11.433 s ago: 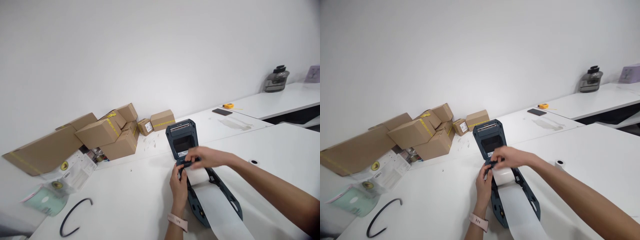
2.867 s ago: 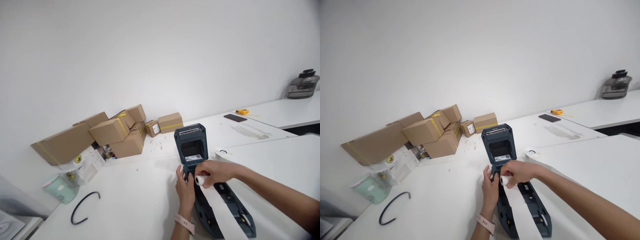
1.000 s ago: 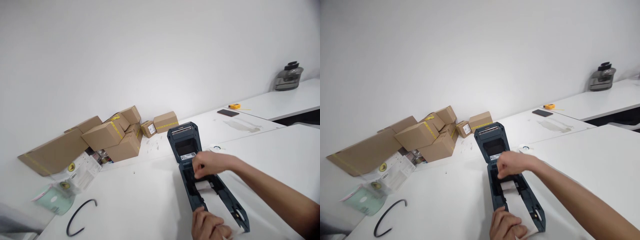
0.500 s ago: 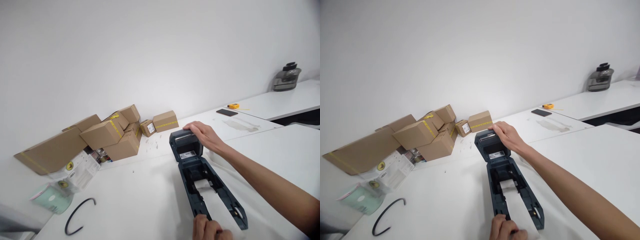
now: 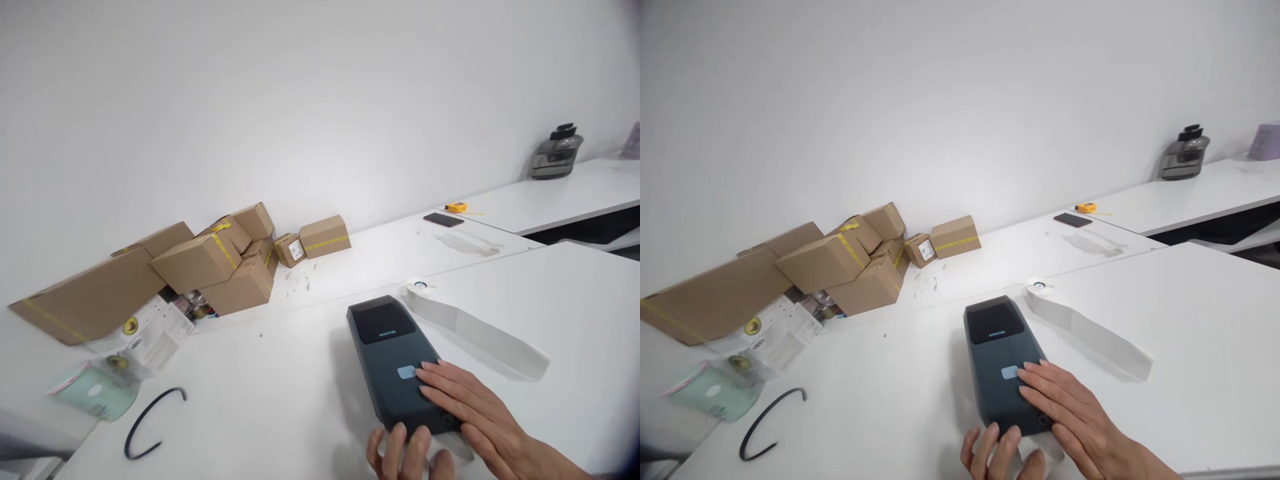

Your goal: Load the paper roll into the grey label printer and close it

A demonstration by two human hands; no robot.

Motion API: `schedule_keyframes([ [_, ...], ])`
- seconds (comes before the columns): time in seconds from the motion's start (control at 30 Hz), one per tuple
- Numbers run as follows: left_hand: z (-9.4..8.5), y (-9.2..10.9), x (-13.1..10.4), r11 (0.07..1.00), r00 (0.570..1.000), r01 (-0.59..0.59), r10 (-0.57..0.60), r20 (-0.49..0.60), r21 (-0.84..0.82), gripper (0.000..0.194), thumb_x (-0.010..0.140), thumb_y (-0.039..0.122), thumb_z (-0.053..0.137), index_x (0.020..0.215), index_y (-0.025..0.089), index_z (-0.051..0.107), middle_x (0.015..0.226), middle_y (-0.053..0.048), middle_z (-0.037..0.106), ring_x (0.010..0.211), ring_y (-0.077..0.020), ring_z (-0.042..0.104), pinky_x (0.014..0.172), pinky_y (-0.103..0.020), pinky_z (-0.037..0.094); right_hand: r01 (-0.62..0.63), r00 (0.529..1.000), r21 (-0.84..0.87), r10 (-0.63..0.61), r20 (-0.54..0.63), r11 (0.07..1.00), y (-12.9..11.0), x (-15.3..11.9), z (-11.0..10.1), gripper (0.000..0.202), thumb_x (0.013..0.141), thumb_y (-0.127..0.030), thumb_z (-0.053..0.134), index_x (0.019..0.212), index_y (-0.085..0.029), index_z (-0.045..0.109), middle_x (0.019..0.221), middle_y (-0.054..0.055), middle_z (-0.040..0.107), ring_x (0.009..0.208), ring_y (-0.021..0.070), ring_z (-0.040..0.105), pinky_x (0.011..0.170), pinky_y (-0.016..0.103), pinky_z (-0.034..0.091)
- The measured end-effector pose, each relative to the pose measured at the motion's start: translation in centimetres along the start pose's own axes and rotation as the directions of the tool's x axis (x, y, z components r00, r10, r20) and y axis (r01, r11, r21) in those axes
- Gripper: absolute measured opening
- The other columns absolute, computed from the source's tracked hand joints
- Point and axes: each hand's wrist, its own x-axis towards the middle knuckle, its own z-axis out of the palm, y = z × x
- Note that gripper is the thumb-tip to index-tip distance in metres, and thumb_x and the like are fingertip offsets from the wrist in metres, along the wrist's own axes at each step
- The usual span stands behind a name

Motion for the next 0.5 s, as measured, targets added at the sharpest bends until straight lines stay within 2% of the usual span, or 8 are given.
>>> schedule_keyframes([
  [0.03,-0.1,-0.1,0.1,1.0,1.0,0.013,-0.013,0.014,-0.015,0.01,0.088,0.024,0.067,0.08,0.029,0.069,0.079,-0.001,0.074,0.098,-0.0196,0.068,0.104,-0.044,0.045,-0.006,1.0,-0.002,0.006,-0.006,1.0,-0.2,-0.1,0.1,0.046,0.101,-0.023,0.037,0.141,-0.011,0.055,0.147,0.012,0.057,0.141,0.0247,0.048,0.12,0.04,0.036],
  [0.1,-0.4,-0.6,0.3,0.999,0.993,0.047,-0.043,0.113,-0.027,0.016,0.095,0.019,0.054,0.093,0.025,0.069,0.093,-0.006,0.076,0.116,-0.0232,0.066,0.107,-0.049,0.045,-0.031,0.999,0.011,0.031,-0.035,0.999,-0.7,-0.1,0.4,0.047,0.1,-0.019,0.035,0.141,-0.011,0.055,0.147,0.012,0.058,0.141,0.024,0.049,0.121,0.04,0.035],
  [0.2,-0.8,-1.5,0.5,0.999,0.959,0.035,-0.03,0.282,-0.011,0.031,0.1,0.015,0.035,0.113,0.016,0.064,0.106,-0.014,0.077,0.129,-0.0245,0.06,0.112,-0.052,0.043,-0.107,0.987,0.066,0.114,-0.112,0.992,-1.2,-0.4,1.2,0.049,0.098,-0.015,0.032,0.141,-0.013,0.056,0.144,0.01,0.06,0.139,0.0235,0.051,0.12,0.042,0.038],
  [0.33,-0.8,-1.9,0.1,0.999,0.951,0.047,-0.047,0.305,0.007,0.035,0.1,0.014,0.032,0.121,0.017,0.06,0.104,-0.012,0.079,0.129,-0.0207,0.061,0.114,-0.05,0.042,-0.114,0.98,0.089,0.127,-0.153,0.989,-1.3,-0.6,1.8,0.049,0.096,-0.013,0.034,0.138,-0.013,0.059,0.14,0.011,0.064,0.136,0.0242,0.055,0.117,0.043,0.042],
  [0.5,-1.0,-1.4,0.7,0.992,0.927,0.121,-0.105,0.359,-0.022,0.031,0.1,0.018,0.037,0.115,0.023,0.064,0.105,-0.009,0.08,0.122,-0.0204,0.066,0.111,-0.046,0.044,-0.141,0.971,0.11,0.159,-0.178,0.984,-1.2,-0.7,1.9,0.047,0.094,-0.015,0.036,0.134,-0.015,0.063,0.134,0.011,0.068,0.131,0.0243,0.059,0.114,0.043,0.046],
])
